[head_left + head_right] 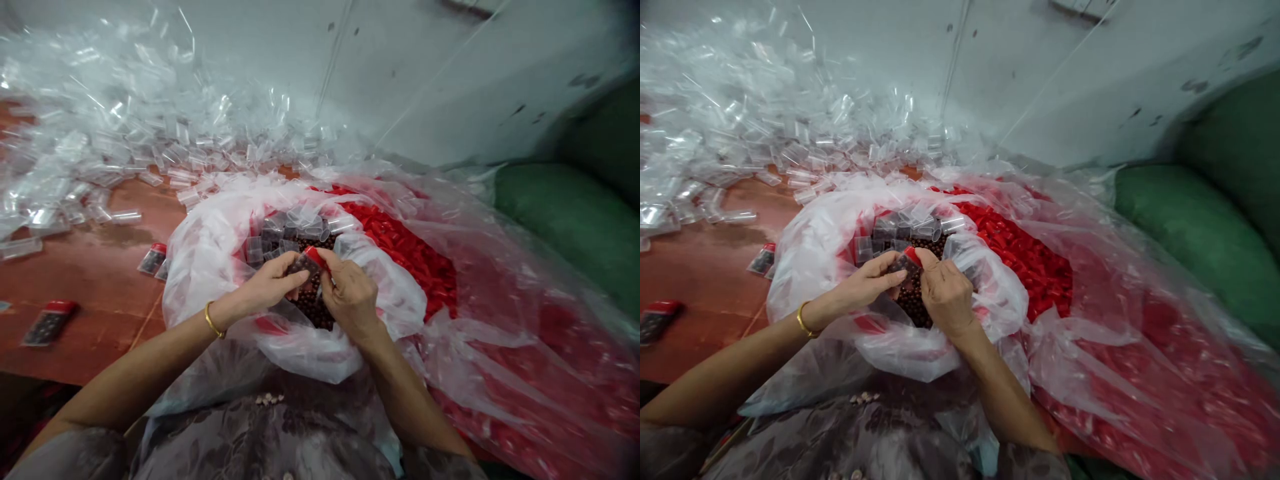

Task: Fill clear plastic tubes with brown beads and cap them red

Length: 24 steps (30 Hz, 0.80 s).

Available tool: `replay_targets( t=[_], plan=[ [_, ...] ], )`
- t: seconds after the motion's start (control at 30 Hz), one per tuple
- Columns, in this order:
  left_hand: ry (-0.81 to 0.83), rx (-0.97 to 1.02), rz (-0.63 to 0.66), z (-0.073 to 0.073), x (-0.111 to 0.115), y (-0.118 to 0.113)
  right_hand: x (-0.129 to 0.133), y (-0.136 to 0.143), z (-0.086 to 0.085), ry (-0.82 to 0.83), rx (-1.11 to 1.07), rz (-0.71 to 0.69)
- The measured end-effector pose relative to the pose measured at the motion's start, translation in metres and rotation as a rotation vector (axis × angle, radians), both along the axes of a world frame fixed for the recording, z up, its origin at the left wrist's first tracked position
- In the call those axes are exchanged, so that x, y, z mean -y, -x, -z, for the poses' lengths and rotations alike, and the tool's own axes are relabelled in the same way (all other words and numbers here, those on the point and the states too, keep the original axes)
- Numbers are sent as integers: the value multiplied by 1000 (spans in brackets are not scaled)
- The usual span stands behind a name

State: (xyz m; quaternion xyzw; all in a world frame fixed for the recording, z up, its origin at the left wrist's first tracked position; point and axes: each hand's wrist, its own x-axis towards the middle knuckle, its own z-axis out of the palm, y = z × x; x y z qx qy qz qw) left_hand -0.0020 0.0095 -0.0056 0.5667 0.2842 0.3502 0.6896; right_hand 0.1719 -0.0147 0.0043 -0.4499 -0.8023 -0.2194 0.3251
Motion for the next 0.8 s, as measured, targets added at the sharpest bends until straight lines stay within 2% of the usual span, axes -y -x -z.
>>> replay_targets(
  t=[0.13,0.3,0.47,0.57,0.67,0.73,0.8],
  plan=[
    [-37,-24,-18,0,1,1,-1,0,2,-17,-12,-111],
    [-151,-151,-73,0,4,1,3,1,4,45,-87,-257],
    [-290,-212,-106,-1,5,0,6,-5,-2,172,-235,-419],
    [-321,-344,-74,-7,7,0,1,-5,-6,320,-441,-443],
    [-416,-546,-41,-14,9,-1,-10,7,-6,516,-791,-359],
    [-498,-667,-19,-16,9,-2,-18,20,-5,698,-931,-299],
    [-579,-765,6,-15,10,-3,-25,31,-3,927,-950,-306]
  ],
)
